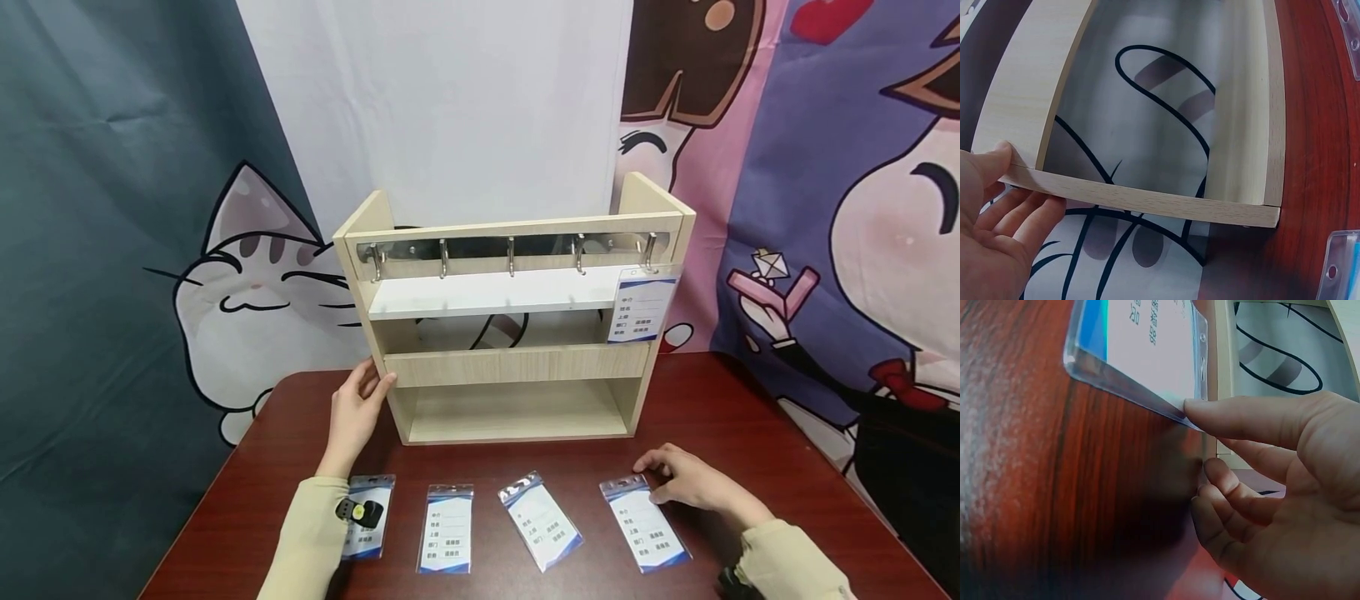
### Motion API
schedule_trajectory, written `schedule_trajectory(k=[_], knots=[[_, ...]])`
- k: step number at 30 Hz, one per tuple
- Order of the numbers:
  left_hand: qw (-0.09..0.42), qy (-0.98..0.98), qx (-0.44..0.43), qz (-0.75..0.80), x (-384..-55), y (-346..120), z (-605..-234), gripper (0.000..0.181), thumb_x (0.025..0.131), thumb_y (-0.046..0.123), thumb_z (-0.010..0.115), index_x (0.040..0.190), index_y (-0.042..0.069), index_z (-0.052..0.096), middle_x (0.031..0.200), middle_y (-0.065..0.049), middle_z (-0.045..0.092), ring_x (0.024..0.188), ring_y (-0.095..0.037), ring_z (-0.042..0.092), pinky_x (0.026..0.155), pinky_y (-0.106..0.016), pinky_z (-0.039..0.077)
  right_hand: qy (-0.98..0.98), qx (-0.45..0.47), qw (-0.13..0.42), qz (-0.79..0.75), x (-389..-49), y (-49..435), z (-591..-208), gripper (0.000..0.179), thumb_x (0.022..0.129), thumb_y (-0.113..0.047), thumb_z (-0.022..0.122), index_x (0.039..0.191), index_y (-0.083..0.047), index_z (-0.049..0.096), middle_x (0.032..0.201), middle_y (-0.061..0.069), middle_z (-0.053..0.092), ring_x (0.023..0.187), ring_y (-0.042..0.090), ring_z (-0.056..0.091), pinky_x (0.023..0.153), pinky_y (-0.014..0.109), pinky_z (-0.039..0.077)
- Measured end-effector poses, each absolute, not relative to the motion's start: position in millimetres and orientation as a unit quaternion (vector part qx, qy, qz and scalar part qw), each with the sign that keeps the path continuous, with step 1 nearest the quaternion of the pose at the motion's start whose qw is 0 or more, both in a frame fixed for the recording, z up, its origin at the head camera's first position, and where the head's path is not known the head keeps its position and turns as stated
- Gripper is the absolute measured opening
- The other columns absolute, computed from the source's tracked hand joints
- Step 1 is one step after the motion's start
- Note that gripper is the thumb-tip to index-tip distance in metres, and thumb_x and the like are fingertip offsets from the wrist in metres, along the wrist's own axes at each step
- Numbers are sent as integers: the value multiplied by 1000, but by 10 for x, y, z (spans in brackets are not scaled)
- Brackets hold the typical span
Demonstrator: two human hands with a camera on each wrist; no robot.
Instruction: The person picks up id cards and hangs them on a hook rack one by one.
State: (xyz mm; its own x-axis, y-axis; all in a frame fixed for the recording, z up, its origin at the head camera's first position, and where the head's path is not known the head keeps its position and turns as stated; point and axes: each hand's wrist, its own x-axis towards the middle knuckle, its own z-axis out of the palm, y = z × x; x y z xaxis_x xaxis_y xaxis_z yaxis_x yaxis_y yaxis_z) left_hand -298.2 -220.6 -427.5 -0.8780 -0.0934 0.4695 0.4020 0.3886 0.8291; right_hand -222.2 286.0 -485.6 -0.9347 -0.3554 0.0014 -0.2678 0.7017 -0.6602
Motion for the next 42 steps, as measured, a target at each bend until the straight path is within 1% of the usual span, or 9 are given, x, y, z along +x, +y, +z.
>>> schedule_trajectory(k=[6,13,20,29,35,39,42], knots=[[231,-803,-99,-541,-2972,-2198,-4264,53,97,23,70,142,0,54,135,-27,59,121,-35,62,94,-33,52,921,-171,63,-343,-2239,2854,-4855,34,66,-2,83,98,-7,71,92,3,55,82,18,49,70,28,43],[231,-805,-96,-538,-2969,-2201,-4266,53,97,23,70,142,0,53,136,-26,59,122,-35,61,94,-33,52,919,-171,78,-347,-2262,2861,-4827,34,66,-2,84,94,-5,67,92,2,58,85,19,52,72,31,45],[232,-802,-97,-542,-2963,-2191,-4251,51,97,21,70,141,-1,55,135,-26,59,122,-34,61,94,-32,51,907,-176,92,-371,-2265,2854,-4833,34,66,3,83,93,-3,63,86,3,58,81,20,51,68,26,44],[230,-803,-96,-541,-2971,-2188,-4270,53,97,22,70,142,-1,53,136,-26,59,122,-34,61,95,-34,52,882,-180,122,-419,-2268,2872,-4853,33,68,9,79,94,2,59,81,3,55,76,13,53,63,22,44],[232,-797,-103,-547,-2985,-2196,-4282,52,97,21,71,141,0,54,136,-25,59,122,-34,61,94,-34,52,874,-184,131,-429,-2285,2888,-4852,33,69,9,78,97,5,61,81,4,55,75,11,51,63,21,42],[232,-798,-96,-547,-2985,-2195,-4274,51,97,20,71,141,1,55,136,-24,59,122,-32,61,95,-33,51,879,-181,129,-422,-2295,2896,-4860,31,69,8,78,97,5,63,80,3,54,73,9,50,63,21,41],[228,-801,-92,-545,-2956,-2178,-4241,50,98,16,69,142,-1,53,137,-26,58,123,-34,60,96,-35,51,881,-176,128,-421,-2298,2895,-4864,30,68,8,78,95,4,64,79,3,54,72,9,50,63,21,41]])
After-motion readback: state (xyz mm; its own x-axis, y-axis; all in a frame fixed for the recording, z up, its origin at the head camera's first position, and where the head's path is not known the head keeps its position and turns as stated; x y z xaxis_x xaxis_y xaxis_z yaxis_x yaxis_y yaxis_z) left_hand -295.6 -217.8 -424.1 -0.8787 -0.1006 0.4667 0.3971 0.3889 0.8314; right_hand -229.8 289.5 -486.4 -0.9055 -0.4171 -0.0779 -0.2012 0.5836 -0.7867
